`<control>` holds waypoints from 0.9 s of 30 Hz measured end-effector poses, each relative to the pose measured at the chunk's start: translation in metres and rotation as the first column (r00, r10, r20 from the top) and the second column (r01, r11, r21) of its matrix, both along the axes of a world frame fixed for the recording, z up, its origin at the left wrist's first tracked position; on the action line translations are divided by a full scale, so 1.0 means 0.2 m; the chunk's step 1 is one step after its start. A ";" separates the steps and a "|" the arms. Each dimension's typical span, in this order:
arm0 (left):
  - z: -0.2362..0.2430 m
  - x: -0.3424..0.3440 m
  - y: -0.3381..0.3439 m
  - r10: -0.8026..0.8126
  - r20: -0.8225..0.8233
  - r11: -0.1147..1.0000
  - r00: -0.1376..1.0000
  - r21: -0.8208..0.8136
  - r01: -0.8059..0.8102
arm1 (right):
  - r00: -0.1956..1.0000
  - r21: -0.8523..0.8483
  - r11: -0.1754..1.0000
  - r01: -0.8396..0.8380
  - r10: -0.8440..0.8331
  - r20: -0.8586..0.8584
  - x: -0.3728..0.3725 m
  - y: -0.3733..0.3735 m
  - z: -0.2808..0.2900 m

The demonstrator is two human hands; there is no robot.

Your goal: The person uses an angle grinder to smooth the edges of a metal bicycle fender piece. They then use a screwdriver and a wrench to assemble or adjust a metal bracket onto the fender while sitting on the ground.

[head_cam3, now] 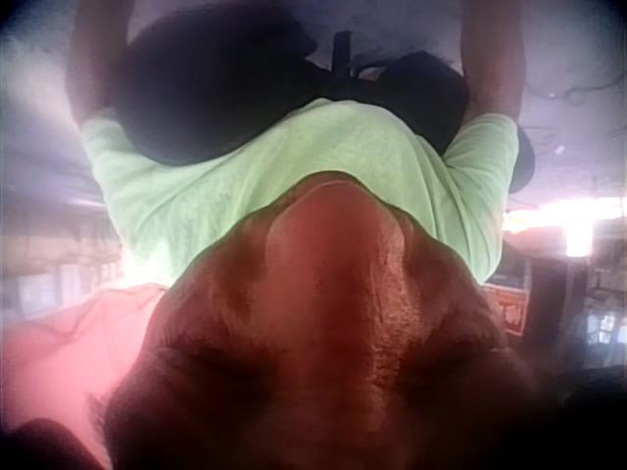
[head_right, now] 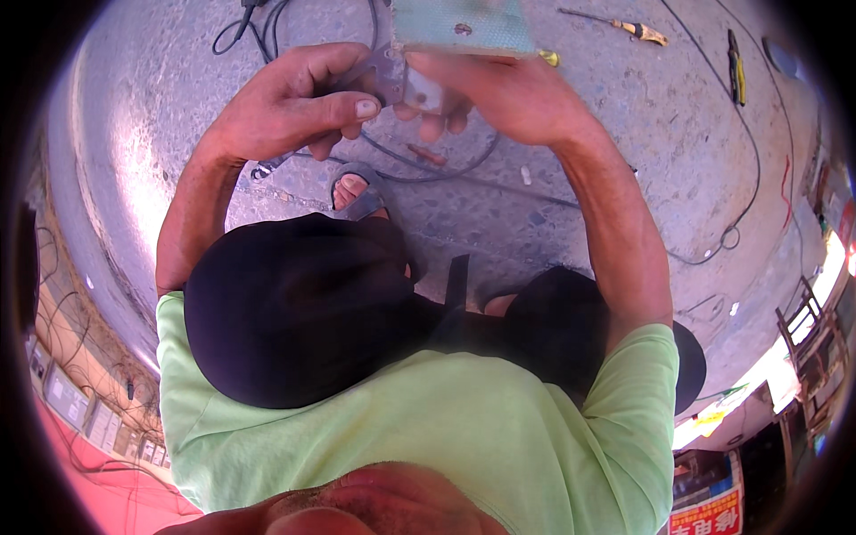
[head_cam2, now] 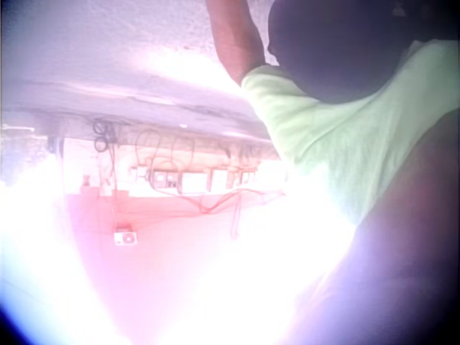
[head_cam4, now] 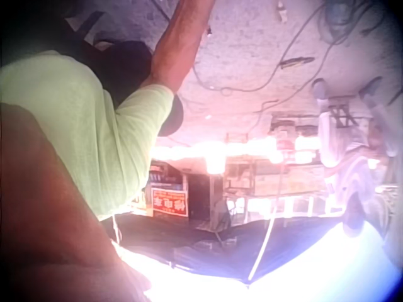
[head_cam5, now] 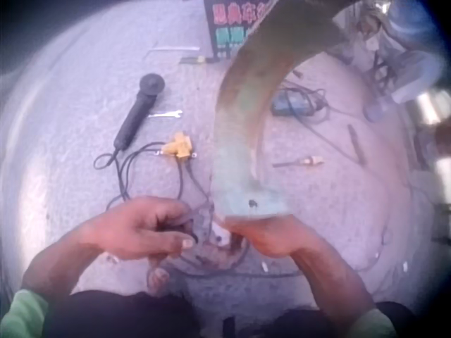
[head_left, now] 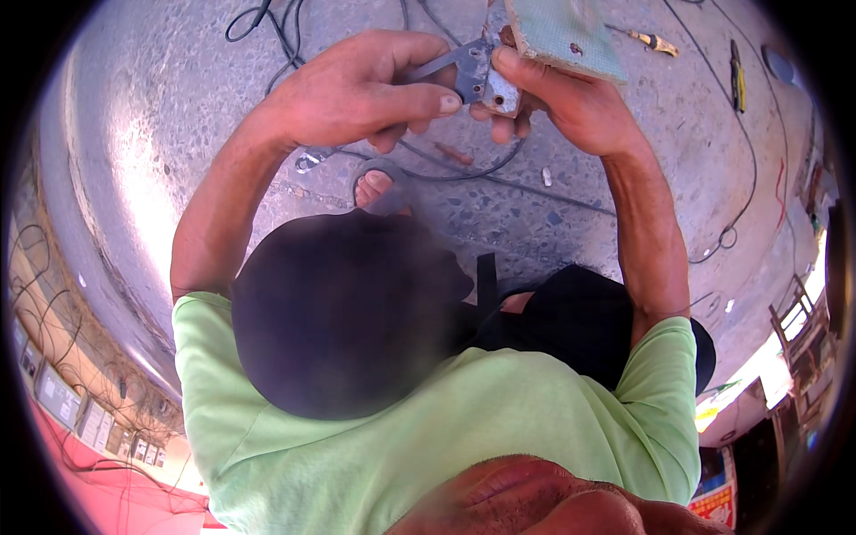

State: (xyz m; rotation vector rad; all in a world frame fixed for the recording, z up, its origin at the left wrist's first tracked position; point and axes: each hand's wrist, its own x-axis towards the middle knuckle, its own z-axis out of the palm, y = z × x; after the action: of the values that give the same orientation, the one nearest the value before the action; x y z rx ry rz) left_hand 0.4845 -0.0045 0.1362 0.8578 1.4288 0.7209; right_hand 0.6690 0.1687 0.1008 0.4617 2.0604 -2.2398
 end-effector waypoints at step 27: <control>-0.01 0.00 -0.07 0.001 -0.029 0.996 1.000 -0.087 -0.004 | 0.993 0.010 0.997 -0.076 0.075 0.094 0.05 -0.08 -0.15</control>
State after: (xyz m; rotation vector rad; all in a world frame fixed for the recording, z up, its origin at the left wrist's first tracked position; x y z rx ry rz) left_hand 0.4850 -0.0176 0.1349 0.8017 1.4768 0.6455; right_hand 0.6796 0.1534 0.0718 0.4718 2.0137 -2.1210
